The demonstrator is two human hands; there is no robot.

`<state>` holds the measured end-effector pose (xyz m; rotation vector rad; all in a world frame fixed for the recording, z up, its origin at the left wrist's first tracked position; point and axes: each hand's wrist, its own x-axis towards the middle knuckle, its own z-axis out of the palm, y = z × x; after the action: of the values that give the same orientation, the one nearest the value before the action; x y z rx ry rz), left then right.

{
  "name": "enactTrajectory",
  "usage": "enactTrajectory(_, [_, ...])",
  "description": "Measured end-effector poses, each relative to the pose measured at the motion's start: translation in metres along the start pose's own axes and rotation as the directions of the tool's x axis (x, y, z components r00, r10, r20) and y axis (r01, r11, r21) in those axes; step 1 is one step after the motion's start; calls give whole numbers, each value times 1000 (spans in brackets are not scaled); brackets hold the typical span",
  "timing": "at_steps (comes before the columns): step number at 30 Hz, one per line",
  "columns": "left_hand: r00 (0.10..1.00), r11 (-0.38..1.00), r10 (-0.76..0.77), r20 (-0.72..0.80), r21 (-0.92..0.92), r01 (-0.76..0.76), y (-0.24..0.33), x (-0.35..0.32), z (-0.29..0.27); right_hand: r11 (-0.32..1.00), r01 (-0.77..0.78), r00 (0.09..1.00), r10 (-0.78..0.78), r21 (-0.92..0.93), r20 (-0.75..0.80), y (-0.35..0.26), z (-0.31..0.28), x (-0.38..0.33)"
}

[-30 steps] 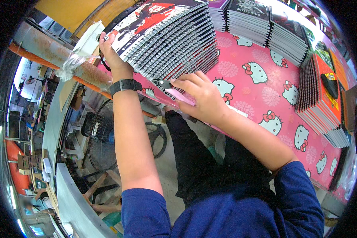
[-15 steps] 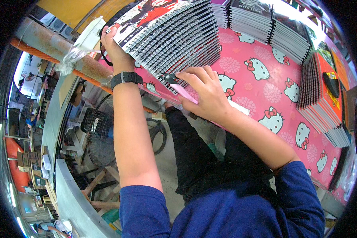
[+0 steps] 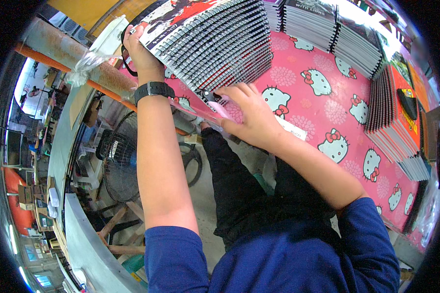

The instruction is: The person uses pink wire cutters to trim the excess ends of spiral wire bindings on several books. They pick up the books one at a time from a stack, clip the wire, and place the finished books into organized piles on a table covered with a pink cloth.

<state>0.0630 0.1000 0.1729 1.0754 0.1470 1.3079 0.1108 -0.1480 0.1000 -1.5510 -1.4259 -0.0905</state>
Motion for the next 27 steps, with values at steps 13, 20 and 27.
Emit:
enactTrajectory(13, [1000,999,-15,-3,-30,15,-1,3,-4,995,-70,992,62,70,112,3,-1,-4])
enactTrajectory(20, [1000,1000,-7,-13,-8,7,1,-1,-6,984,130,991,-124,-119,55,14,-1,-6])
enactTrajectory(27, [998,999,28,-65,17,-27,-2,-5,6,414,-744,655,302,524,692,31,-3,-2])
